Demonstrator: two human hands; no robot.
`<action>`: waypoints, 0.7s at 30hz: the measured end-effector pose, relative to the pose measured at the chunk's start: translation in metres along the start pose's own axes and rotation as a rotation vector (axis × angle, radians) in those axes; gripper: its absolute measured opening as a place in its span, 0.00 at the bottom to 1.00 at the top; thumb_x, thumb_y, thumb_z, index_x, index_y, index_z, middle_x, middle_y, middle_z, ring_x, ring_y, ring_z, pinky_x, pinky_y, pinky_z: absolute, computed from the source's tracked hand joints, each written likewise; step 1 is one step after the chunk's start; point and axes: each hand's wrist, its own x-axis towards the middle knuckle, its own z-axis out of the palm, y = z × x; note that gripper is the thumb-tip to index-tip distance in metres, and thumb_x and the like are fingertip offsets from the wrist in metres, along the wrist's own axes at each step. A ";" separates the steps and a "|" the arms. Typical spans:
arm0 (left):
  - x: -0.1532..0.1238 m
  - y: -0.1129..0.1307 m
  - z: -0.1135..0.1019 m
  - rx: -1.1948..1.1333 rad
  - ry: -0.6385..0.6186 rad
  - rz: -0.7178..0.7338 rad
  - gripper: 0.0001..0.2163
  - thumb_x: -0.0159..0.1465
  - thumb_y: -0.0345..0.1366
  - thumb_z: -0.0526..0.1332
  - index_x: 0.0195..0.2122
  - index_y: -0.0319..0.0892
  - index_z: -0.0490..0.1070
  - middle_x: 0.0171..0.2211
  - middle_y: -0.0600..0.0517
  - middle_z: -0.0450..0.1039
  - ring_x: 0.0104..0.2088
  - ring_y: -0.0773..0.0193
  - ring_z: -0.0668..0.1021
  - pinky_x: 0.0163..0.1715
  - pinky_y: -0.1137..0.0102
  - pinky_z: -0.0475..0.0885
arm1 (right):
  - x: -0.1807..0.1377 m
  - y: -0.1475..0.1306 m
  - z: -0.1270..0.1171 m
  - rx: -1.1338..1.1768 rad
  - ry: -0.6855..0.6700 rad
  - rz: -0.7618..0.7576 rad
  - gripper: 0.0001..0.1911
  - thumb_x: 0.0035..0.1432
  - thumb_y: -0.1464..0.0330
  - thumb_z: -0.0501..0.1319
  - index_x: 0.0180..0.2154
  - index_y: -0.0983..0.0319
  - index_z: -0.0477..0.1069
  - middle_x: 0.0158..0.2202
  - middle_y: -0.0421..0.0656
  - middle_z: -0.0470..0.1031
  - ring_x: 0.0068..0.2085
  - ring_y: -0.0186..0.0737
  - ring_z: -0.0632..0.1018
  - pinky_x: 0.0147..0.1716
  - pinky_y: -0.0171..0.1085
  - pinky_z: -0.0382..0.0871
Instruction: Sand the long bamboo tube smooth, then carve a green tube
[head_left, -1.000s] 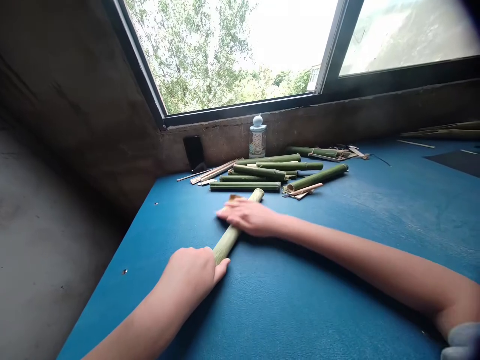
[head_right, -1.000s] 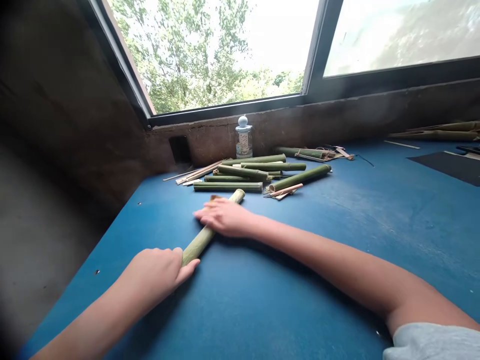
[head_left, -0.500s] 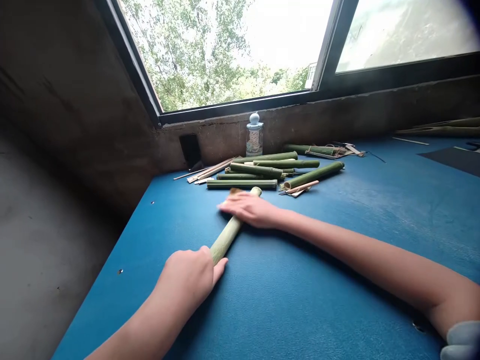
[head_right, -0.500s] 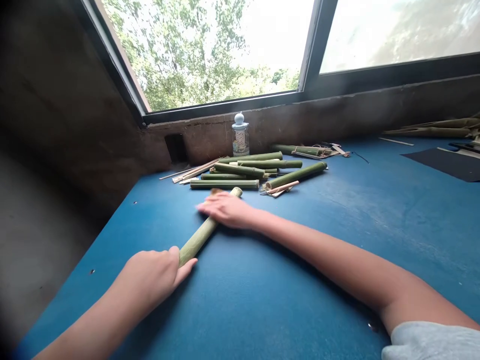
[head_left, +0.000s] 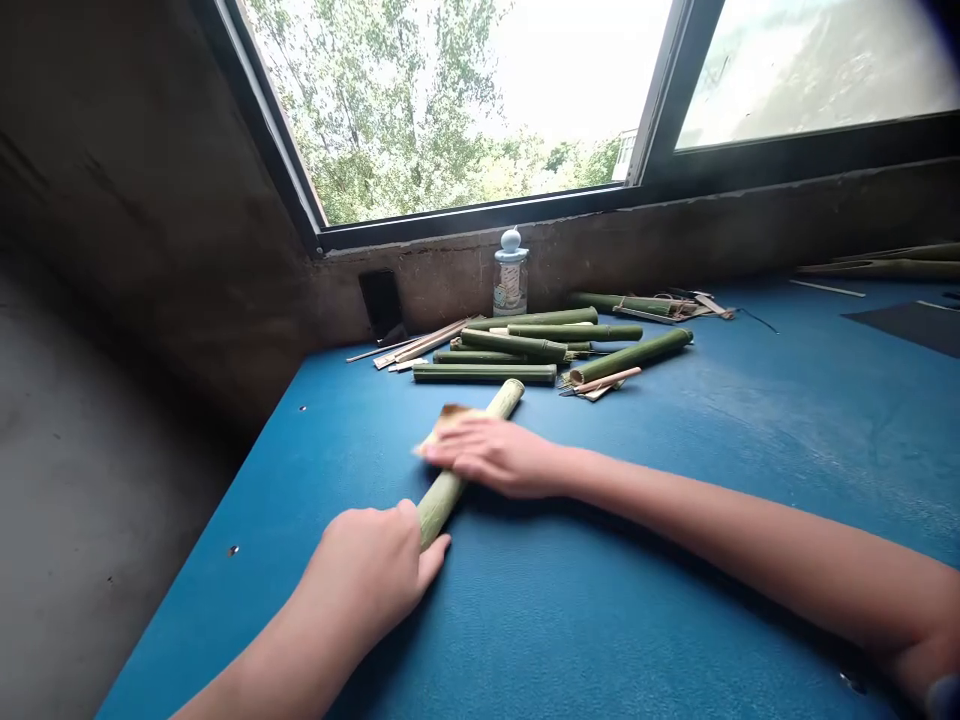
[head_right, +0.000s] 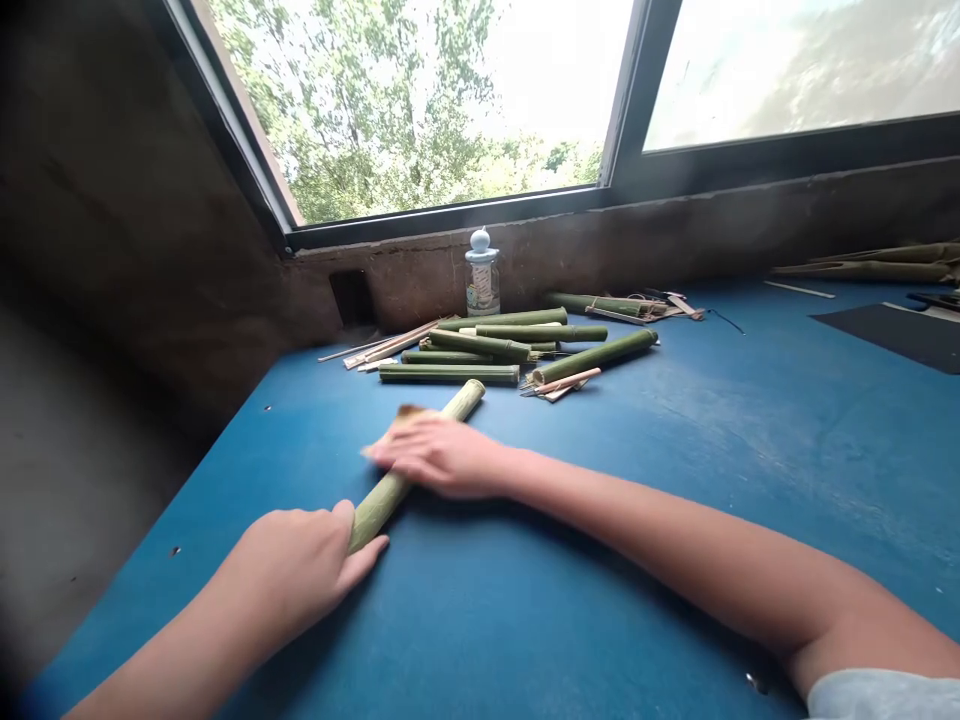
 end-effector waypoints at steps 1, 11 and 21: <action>0.000 0.000 0.000 0.000 -0.005 0.000 0.22 0.68 0.48 0.46 0.36 0.38 0.74 0.29 0.39 0.79 0.32 0.44 0.82 0.28 0.61 0.72 | -0.005 0.019 -0.007 -0.047 0.037 0.096 0.25 0.72 0.63 0.42 0.61 0.61 0.68 0.61 0.42 0.70 0.63 0.38 0.67 0.65 0.41 0.53; 0.001 0.003 0.000 -0.024 -0.021 -0.017 0.22 0.69 0.46 0.45 0.35 0.39 0.74 0.30 0.40 0.80 0.32 0.45 0.83 0.28 0.61 0.72 | 0.000 -0.030 0.011 -0.015 0.007 0.068 0.24 0.73 0.62 0.42 0.64 0.56 0.62 0.64 0.37 0.65 0.66 0.37 0.63 0.66 0.42 0.50; -0.001 0.006 0.000 -0.003 -0.033 -0.058 0.22 0.69 0.47 0.44 0.36 0.37 0.73 0.27 0.39 0.78 0.30 0.46 0.82 0.26 0.63 0.71 | -0.002 0.043 -0.011 -0.149 0.104 0.413 0.24 0.71 0.63 0.44 0.56 0.61 0.73 0.57 0.44 0.74 0.63 0.48 0.68 0.64 0.52 0.55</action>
